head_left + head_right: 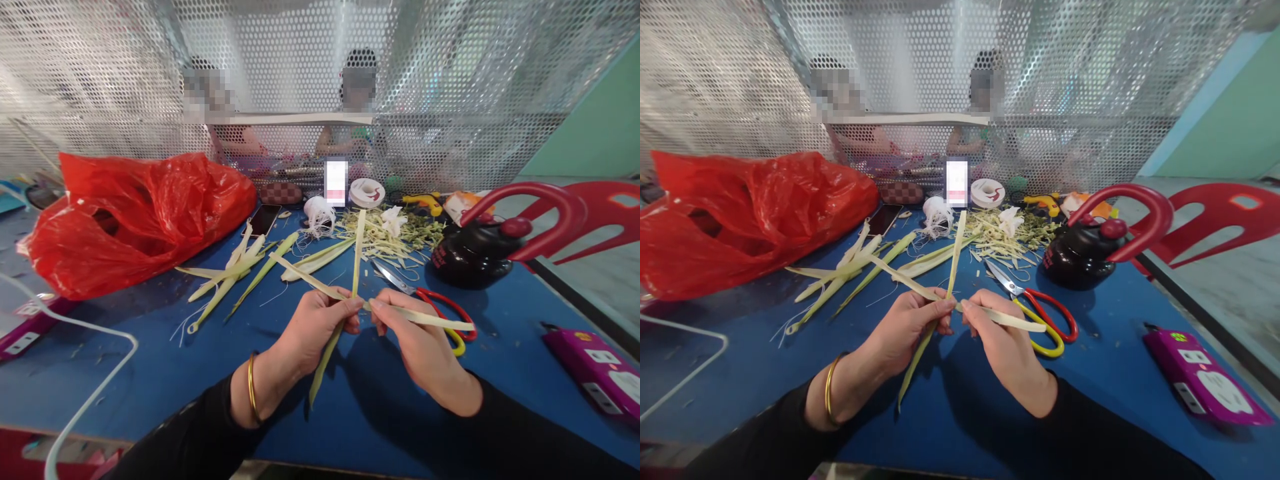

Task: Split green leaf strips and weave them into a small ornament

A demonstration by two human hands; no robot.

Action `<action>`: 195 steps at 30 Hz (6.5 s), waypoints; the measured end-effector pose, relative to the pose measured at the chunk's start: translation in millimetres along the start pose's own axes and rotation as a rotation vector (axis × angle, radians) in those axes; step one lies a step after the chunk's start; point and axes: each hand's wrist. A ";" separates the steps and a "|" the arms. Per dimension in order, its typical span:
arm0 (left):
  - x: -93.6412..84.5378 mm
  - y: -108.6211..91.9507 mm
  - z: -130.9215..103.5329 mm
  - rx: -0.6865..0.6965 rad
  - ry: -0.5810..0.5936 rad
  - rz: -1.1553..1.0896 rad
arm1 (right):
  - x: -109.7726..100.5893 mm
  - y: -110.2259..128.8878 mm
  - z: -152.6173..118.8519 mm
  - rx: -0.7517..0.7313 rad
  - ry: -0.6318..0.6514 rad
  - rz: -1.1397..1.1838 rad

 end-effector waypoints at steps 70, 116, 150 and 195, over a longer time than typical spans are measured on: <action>-3.0 -2.4 -1.2 -0.187 0.138 0.102 | -12.2 8.1 9.7 0.090 -0.120 0.027; -9.0 -3.9 1.9 -0.035 0.102 0.085 | -13.6 9.0 8.1 0.067 0.131 -0.164; -4.3 -4.3 -0.1 -0.071 0.049 0.035 | -11.0 12.1 7.7 0.046 0.136 -0.041; -11.2 -2.1 -1.1 -0.163 0.196 -0.196 | -11.4 2.7 8.1 -0.027 0.252 -0.069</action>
Point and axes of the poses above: each hand's wrist, its own z-axis towards the middle knuckle, its own x-axis out of the palm, y = z × x, and after that the axes turned 14 degrees about y, right-handed
